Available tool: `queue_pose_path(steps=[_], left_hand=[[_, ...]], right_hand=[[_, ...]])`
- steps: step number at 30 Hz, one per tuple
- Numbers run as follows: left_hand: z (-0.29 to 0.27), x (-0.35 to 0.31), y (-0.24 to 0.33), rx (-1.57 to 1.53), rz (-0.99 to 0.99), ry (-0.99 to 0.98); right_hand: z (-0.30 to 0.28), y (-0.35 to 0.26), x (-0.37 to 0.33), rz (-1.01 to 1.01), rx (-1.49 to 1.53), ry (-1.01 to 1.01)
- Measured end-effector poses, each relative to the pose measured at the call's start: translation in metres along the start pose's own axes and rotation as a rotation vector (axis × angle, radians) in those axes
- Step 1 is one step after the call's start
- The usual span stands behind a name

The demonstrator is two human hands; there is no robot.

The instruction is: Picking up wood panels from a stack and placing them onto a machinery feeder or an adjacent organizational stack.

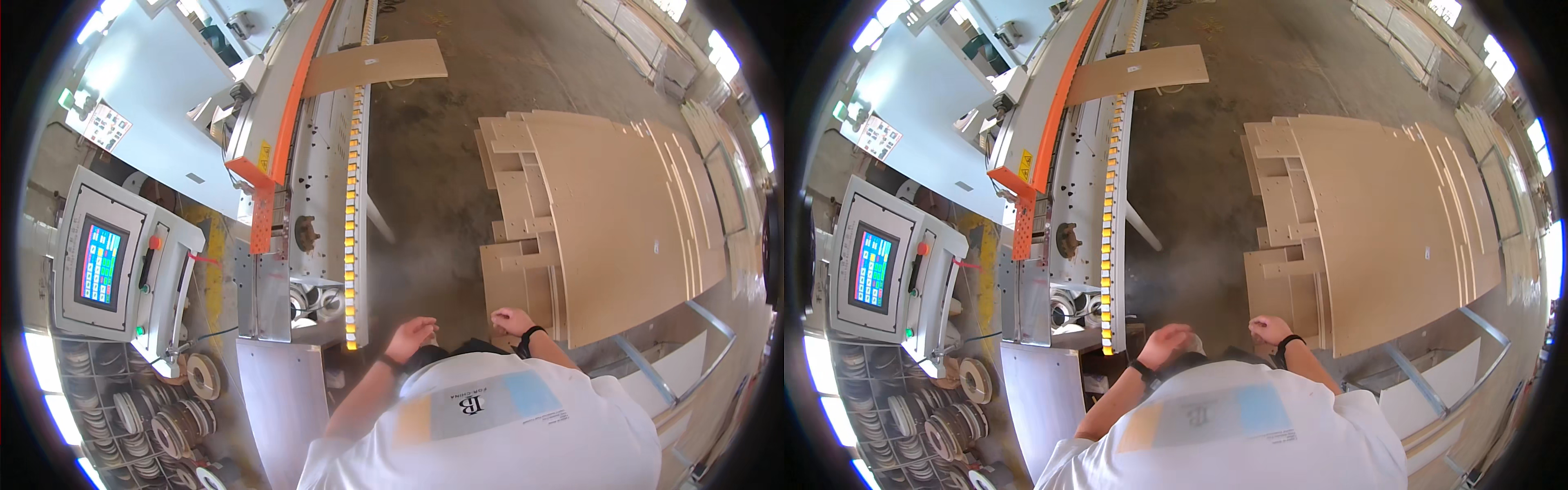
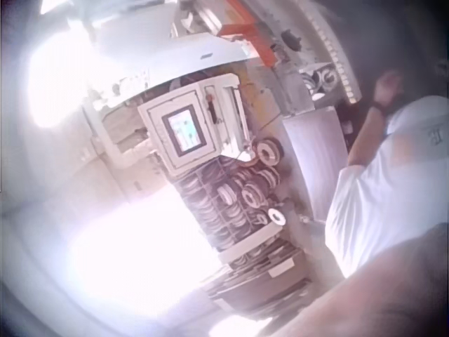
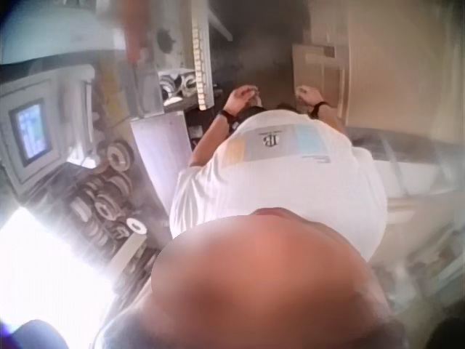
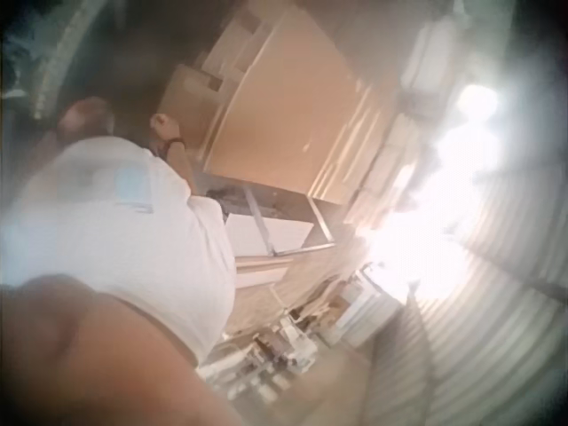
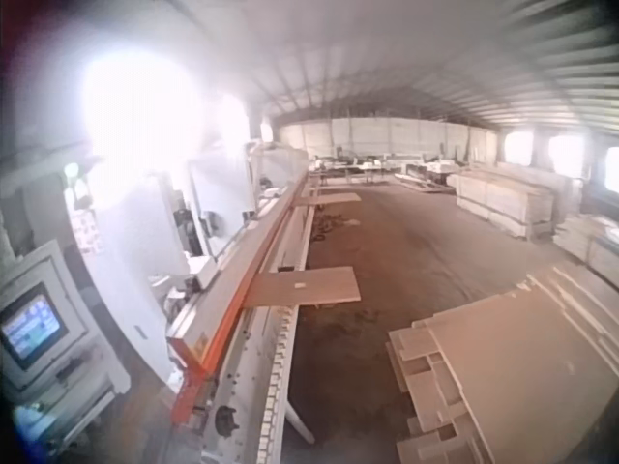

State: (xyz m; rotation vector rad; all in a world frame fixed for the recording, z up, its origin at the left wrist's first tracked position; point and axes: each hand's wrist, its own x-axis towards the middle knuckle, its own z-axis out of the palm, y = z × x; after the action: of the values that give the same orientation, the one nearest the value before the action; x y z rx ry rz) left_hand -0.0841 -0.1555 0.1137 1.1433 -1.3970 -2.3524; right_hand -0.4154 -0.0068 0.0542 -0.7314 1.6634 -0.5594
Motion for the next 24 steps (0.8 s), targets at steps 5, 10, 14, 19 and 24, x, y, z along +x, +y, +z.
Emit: queue_pose_path(steps=[5,10,14,19,24], left_hand=[[-0.029,0.038,0.041,-0.097,0.062,0.115],[-0.043,0.089,0.091,-0.09,0.039,0.014],[-0.067,0.143,0.153,0.17,-0.074,-0.024],[-0.089,0.246,0.261,0.318,-0.031,0.094],[-0.107,0.363,0.372,0.57,0.195,0.115]], right_hand=[[-0.044,-0.038,0.053,0.069,0.184,0.154],[-0.068,0.031,0.128,0.193,0.192,0.204],[-0.084,0.091,0.23,0.225,-0.532,0.269],[-0.193,-0.051,0.34,-0.063,-0.562,-0.074],[-0.302,-0.241,0.454,0.031,0.349,0.252]])
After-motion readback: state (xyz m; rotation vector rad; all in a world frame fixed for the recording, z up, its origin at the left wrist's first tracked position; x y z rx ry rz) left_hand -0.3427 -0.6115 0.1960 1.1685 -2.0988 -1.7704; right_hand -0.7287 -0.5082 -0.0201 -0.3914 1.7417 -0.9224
